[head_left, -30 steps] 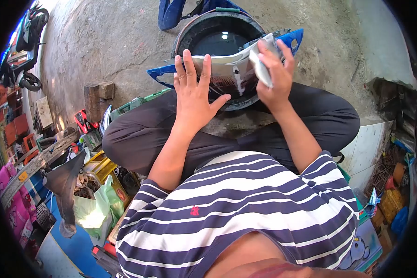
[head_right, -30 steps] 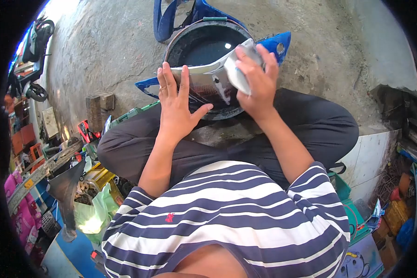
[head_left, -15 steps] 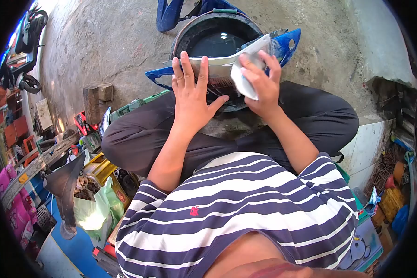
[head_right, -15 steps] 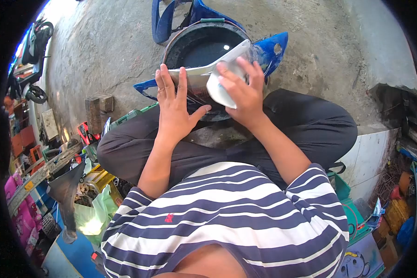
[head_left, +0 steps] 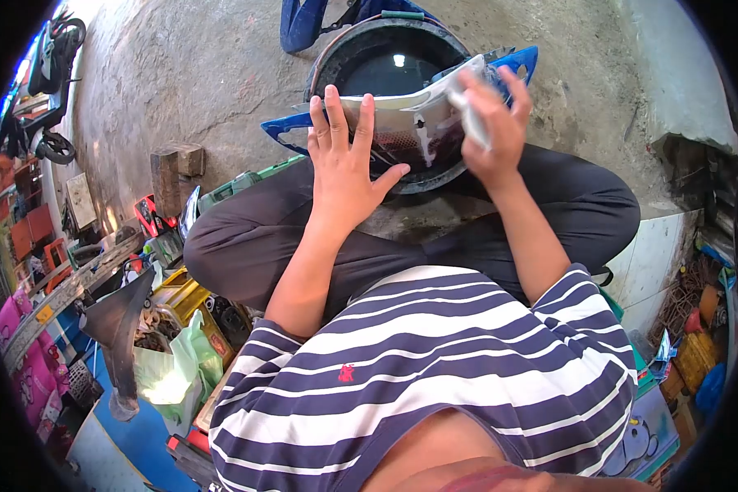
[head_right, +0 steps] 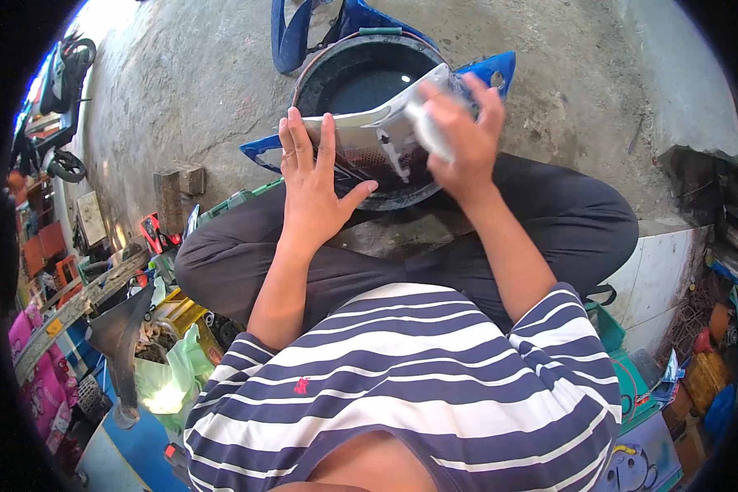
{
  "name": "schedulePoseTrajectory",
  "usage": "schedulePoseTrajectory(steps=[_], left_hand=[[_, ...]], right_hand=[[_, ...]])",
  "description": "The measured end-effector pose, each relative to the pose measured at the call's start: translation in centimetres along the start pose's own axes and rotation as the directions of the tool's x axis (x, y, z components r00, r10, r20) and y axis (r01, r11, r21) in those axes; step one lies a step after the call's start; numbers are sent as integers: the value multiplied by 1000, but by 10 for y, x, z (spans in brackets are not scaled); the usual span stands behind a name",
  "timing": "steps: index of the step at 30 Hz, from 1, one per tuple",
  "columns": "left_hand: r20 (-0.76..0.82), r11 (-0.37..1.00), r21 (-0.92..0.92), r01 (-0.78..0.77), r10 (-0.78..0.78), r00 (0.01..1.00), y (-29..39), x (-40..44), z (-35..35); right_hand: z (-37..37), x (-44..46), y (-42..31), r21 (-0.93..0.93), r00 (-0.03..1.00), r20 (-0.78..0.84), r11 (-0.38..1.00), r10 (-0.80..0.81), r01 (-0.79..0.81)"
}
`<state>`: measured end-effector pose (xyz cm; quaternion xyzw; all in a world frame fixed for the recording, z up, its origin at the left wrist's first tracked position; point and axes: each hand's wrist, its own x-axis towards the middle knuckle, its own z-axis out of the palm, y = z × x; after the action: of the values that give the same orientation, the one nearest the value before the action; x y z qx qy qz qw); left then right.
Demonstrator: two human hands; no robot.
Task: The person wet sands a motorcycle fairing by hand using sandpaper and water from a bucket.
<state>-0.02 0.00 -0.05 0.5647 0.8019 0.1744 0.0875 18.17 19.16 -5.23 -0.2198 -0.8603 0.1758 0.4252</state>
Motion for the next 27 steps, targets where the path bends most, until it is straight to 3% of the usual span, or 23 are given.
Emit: schedulePoseTrajectory(steps=[2,6,8,11,14,18,21,24,26,27], left_hand=[[-2,1000,-2,2,-2,1000,1,0,0],[-22,1000,-13,5,-5,1000,3,1,2],[-16,1000,-12,2,-2,1000,0,0,1],[-3,1000,-11,1,-1,1000,0,0,0],[-9,1000,-8,9,-9,1000,1,0,1],[-9,1000,-7,11,-11,1000,1,1,2],[-4,1000,5,1,-1,1000,-1,0,1],[-11,1000,10,2,-2,1000,0,0,2],[-19,1000,1,0,0,1000,1,0,3],[-20,1000,-2,0,0,1000,1,1,3]], right_hand=[[-1,3,13,-33,999,-31,999,-13,12],[8,-18,-30,33,993,119,999,-29,25],[7,-13,-26,-4,994,84,998,-66,66],[4,3,6,1,999,-47,1000,23,-23],[5,-1,-14,21,998,-33,999,45,-44],[7,-13,-40,50,986,161,998,-37,29],[-2,-1,-13,-44,997,79,999,11,-7],[-4,10,18,-21,998,-59,1000,8,-9],[1,3,0,-31,997,-67,999,37,-39],[-1,-2,-6,-31,999,3,999,35,-34]])
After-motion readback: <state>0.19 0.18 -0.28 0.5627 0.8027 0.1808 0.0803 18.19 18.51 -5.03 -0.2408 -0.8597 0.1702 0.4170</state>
